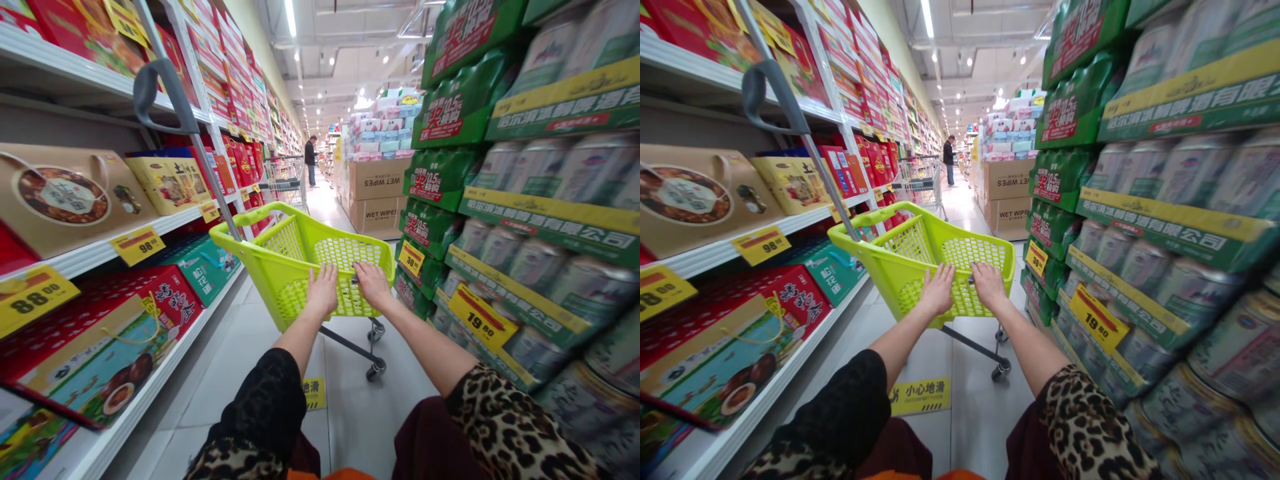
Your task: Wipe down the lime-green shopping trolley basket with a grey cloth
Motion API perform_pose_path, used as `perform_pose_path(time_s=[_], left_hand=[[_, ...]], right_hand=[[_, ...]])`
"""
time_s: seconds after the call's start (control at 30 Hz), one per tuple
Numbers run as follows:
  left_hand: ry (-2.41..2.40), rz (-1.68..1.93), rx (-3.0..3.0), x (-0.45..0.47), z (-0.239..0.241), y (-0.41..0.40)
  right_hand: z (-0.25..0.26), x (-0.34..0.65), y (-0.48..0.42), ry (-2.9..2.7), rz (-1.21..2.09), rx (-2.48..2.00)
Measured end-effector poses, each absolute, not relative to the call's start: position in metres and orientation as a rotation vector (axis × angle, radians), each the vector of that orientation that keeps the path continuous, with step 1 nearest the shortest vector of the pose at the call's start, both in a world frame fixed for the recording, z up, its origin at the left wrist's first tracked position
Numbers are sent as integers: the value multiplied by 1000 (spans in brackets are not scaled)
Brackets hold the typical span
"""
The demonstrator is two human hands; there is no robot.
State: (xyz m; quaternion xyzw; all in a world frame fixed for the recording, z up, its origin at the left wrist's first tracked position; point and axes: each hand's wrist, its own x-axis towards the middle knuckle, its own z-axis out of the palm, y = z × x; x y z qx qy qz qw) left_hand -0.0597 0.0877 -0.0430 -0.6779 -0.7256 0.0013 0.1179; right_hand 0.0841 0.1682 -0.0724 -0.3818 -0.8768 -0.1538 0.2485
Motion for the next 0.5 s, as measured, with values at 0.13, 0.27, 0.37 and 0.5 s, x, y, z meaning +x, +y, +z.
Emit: perform_pose_path(time_s=[0.13, 0.27, 0.37, 0.5], left_hand=[[-2232, 4, -1729, -105, -37, 68], [-2204, -26, -1642, -127, -31, 56], [-2158, -49, -1656, -127, -26, 58], [-2136, 8, -1732, -120, -21, 63]], right_hand=[[-72, 99, 171, -2376, -428, -1081], [-72, 107, 178, -2369, -442, -1105], [-74, 113, 184, -2363, -439, -1072], [-76, 122, 188, -2341, -446, -1033]])
